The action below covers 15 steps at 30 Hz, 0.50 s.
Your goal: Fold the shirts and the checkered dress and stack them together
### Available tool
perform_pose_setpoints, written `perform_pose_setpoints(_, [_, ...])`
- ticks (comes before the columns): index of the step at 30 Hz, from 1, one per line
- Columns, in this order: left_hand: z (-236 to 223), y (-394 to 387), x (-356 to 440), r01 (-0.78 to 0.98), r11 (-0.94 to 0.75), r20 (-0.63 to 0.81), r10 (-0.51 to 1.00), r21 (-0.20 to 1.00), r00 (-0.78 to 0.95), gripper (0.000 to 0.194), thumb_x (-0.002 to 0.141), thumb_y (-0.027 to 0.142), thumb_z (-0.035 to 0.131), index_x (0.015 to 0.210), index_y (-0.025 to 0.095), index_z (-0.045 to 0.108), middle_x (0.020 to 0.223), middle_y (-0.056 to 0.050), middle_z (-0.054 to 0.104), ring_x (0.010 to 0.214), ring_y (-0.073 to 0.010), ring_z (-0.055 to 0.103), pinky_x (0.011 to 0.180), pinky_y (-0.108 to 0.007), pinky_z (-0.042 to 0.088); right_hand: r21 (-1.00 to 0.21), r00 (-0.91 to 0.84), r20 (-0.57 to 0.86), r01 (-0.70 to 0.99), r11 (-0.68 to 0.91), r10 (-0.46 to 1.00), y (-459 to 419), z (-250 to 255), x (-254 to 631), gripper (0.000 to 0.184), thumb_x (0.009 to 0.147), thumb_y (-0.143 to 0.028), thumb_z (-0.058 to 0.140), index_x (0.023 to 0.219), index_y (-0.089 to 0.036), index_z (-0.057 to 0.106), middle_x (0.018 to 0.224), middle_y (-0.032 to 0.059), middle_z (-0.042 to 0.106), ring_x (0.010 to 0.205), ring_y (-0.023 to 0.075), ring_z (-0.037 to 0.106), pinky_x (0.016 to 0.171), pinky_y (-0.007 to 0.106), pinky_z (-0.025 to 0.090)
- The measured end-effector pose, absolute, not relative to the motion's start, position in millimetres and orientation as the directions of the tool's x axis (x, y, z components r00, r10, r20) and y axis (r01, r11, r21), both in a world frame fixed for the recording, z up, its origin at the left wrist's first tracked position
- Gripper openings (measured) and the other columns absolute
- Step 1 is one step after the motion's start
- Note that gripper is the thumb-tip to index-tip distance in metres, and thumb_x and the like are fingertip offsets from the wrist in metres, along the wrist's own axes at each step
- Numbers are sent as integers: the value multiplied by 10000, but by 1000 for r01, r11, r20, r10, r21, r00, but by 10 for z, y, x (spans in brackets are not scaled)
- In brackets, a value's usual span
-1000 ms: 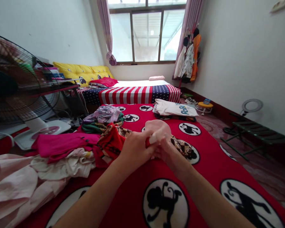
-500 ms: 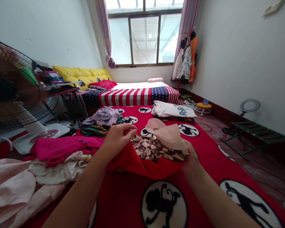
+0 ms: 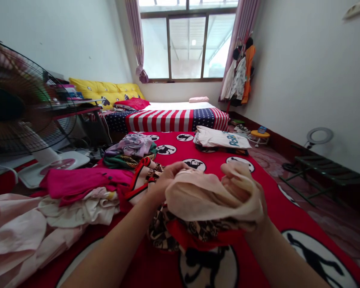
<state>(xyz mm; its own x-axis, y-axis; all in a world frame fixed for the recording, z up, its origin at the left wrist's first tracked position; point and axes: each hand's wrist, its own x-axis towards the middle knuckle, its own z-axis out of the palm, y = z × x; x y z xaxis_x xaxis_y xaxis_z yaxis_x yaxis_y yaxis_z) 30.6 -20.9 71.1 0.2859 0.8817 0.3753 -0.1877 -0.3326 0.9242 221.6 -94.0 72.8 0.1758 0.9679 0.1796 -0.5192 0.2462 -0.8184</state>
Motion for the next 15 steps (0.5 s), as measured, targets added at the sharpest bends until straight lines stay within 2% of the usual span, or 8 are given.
perform_pose_setpoints(3, [1044,-202,60,-289,-527,556,831,799,22,231,647,263,761,773,206,577,745,25,621,626,-118,584,563,-204,473,-722,232,155,-637,270,960,-761,823,2326,120,750,-273,580,808,-251,682,695,-26,703,742,188,694,760,320,572])
perform_pose_setpoints(4, [1141,-211,-4,-225,-629,626,774,744,-91,227,659,248,753,769,207,559,720,38,588,602,-100,546,546,-187,446,-695,232,141,-669,263,962,-694,823,2338,148,735,-252,575,845,-255,674,727,-28,712,788,192,695,773,326,570])
perform_pose_setpoints(6, [1247,-222,-86,40,-741,726,645,671,-238,193,681,209,724,739,203,540,661,53,529,565,-86,479,513,-174,395,-704,183,75,-686,183,980,-577,753,2324,198,744,-253,565,921,-240,653,796,-5,724,848,208,691,774,345,568])
perform_pose_setpoints(8, [1209,-182,-119,318,-688,758,597,653,-264,145,697,186,685,712,195,541,621,58,511,548,-87,451,500,-177,363,-774,143,-23,-629,72,990,-497,607,2290,224,778,-319,578,973,-220,626,851,25,724,853,212,688,737,332,567])
perform_pose_setpoints(9, [1142,-134,-130,404,-629,741,624,664,-248,126,699,189,671,702,191,545,614,57,517,551,-90,456,504,-180,359,-827,150,-69,-561,27,986,-471,519,2280,258,790,-371,593,997,-218,609,882,36,721,848,208,686,709,316,564])
perform_pose_setpoints(11, [964,6,-162,450,-510,644,733,733,-218,128,694,233,662,688,184,544,605,51,531,557,-97,476,507,-185,363,-939,233,-106,-343,-20,967,-438,357,2293,372,782,-471,626,1059,-230,564,963,54,703,837,198,676,659,291,546])
perform_pose_setpoints(13, [796,165,-215,357,-395,494,833,846,-248,172,676,296,664,692,182,536,592,48,532,536,-102,481,488,-190,368,-1000,322,-28,-8,-27,946,-428,263,2334,451,752,-523,653,1080,-233,545,995,70,687,823,196,661,635,283,517])
perform_pose_setpoints(15, [691,292,-279,175,-318,359,880,932,-310,211,653,337,660,738,180,547,606,44,557,527,-110,504,495,-202,402,-924,306,119,381,-7,945,-452,268,2359,398,745,-533,650,976,-212,600,924,77,688,789,200,641,635,286,477])
